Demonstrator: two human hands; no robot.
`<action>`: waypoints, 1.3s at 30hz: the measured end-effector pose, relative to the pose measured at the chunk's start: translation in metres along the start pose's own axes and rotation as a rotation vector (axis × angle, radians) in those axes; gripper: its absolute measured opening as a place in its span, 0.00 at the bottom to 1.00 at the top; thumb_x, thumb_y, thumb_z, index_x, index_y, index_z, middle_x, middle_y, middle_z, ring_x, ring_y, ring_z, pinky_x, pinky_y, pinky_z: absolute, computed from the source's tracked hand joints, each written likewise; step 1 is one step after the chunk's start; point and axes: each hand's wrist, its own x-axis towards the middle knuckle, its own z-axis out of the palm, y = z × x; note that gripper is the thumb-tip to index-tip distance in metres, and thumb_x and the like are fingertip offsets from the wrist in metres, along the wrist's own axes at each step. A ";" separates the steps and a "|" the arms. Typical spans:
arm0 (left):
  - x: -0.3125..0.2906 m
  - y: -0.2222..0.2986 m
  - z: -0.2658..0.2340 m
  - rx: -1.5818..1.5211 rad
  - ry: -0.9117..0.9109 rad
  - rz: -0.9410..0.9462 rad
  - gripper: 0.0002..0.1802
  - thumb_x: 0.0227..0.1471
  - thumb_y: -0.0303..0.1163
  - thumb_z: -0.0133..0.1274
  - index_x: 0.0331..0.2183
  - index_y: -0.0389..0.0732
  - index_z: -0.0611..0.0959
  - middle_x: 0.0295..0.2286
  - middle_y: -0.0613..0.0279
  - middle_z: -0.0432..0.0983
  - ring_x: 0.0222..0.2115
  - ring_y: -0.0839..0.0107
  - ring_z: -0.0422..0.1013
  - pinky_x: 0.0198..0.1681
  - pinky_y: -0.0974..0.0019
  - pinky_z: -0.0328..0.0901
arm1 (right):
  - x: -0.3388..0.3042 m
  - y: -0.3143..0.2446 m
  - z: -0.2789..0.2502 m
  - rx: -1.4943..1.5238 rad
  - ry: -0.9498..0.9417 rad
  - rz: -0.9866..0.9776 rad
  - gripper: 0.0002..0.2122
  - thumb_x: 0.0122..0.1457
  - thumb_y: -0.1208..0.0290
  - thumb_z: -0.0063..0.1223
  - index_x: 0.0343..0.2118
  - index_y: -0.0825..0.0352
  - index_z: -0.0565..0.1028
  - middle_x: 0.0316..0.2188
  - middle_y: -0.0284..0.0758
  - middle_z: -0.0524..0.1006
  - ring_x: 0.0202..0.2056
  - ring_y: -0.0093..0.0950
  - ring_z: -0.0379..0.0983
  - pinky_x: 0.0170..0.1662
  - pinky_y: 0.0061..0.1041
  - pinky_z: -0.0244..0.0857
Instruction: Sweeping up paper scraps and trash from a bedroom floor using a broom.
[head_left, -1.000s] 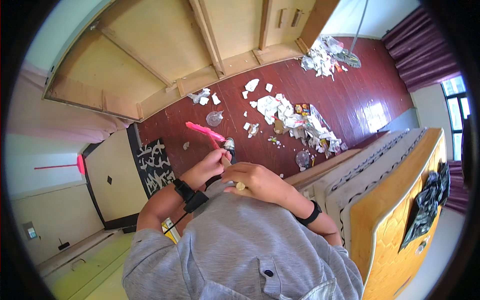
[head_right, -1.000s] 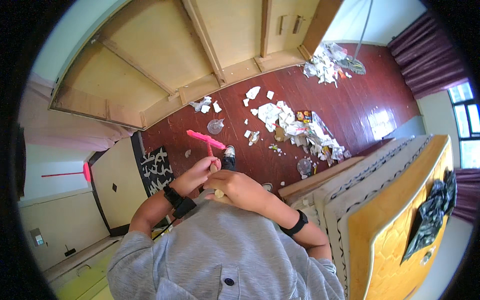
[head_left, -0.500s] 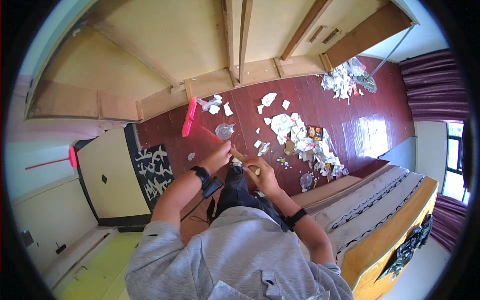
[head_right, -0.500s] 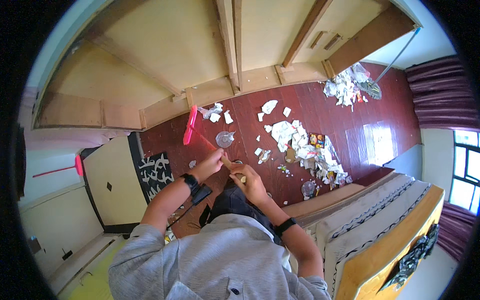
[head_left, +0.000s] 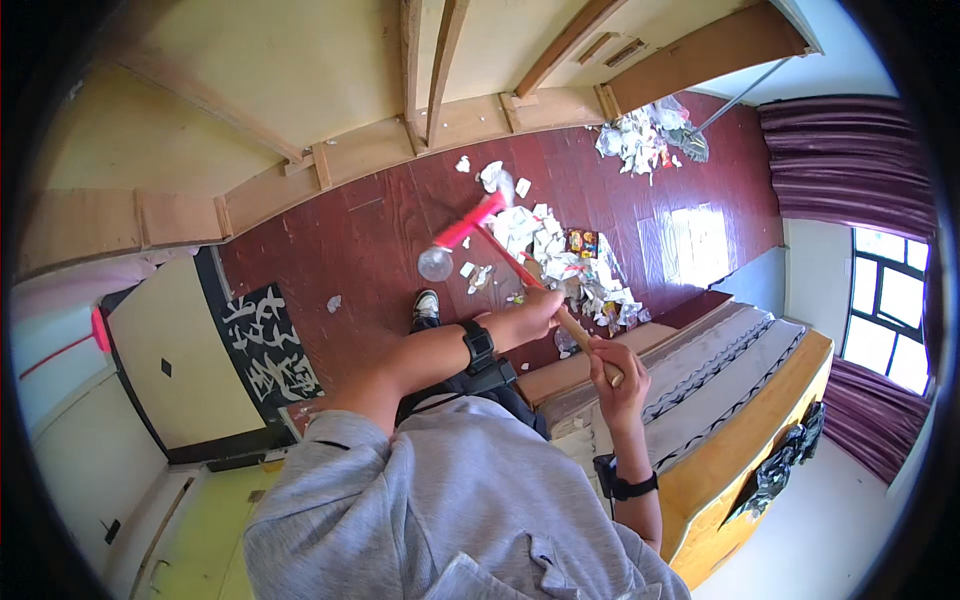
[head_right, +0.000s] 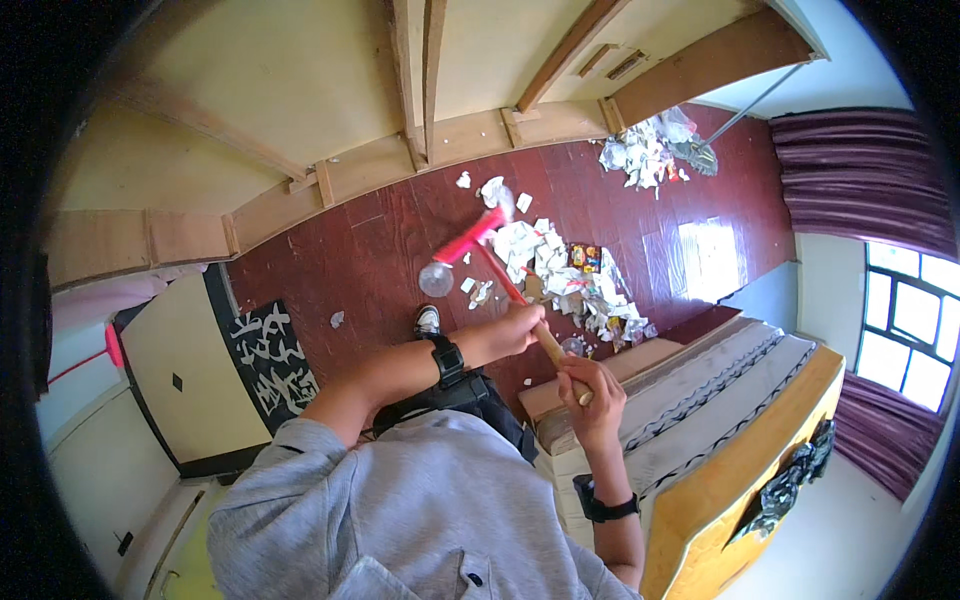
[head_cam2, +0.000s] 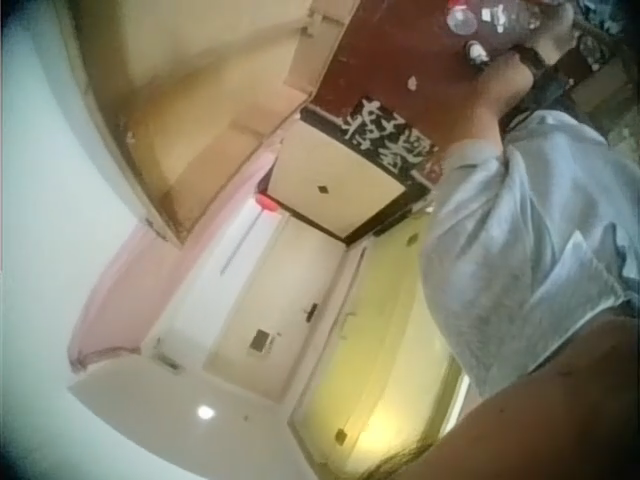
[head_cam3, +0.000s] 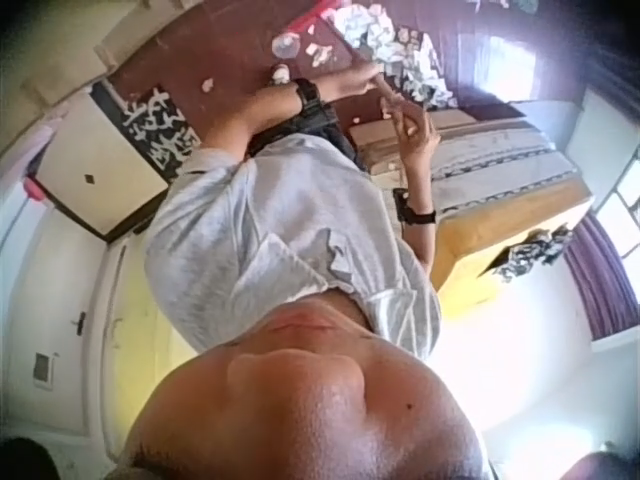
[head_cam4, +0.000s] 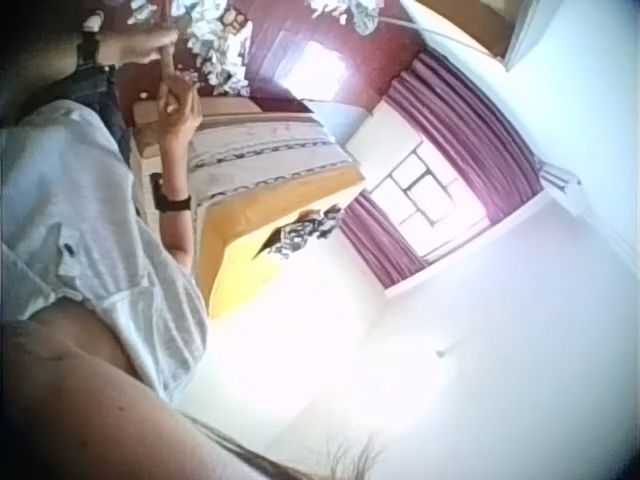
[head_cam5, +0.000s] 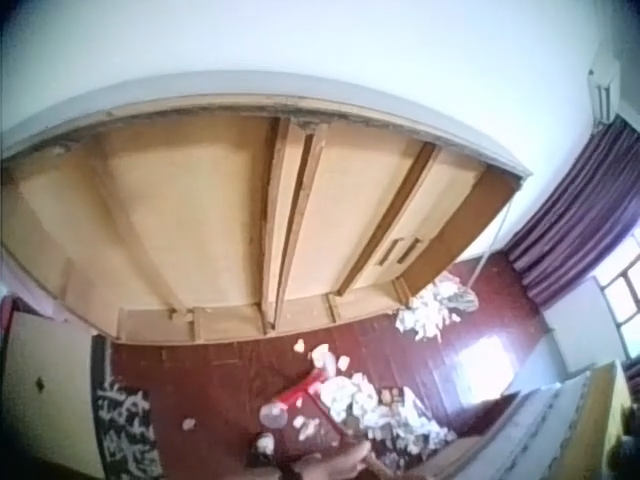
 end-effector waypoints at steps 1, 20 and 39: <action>-0.008 -0.002 0.005 0.303 -0.204 0.267 0.06 0.44 0.26 0.43 0.29 0.37 0.68 0.25 0.60 0.65 0.25 0.71 0.65 0.32 0.65 0.64 | 0.000 -0.005 -0.008 -0.029 -0.013 -0.063 0.09 0.43 0.79 0.59 0.27 0.67 0.70 0.28 0.36 0.76 0.32 0.33 0.74 0.36 0.28 0.68; -0.296 0.009 -0.117 0.123 0.319 0.377 0.08 0.52 0.32 0.47 0.25 0.38 0.73 0.20 0.64 0.69 0.24 0.74 0.67 0.29 0.71 0.64 | -0.038 -0.100 0.085 0.907 -0.991 -0.889 0.12 0.43 0.69 0.61 0.19 0.63 0.65 0.20 0.33 0.67 0.23 0.35 0.64 0.28 0.31 0.59; -0.157 -0.028 -0.119 -0.548 -0.199 -0.045 0.05 0.50 0.30 0.47 0.25 0.42 0.72 0.23 0.64 0.71 0.27 0.75 0.70 0.32 0.73 0.68 | -0.052 -0.027 0.075 0.516 -0.572 -0.195 0.05 0.49 0.75 0.51 0.26 0.72 0.73 0.18 0.40 0.72 0.20 0.30 0.68 0.24 0.26 0.60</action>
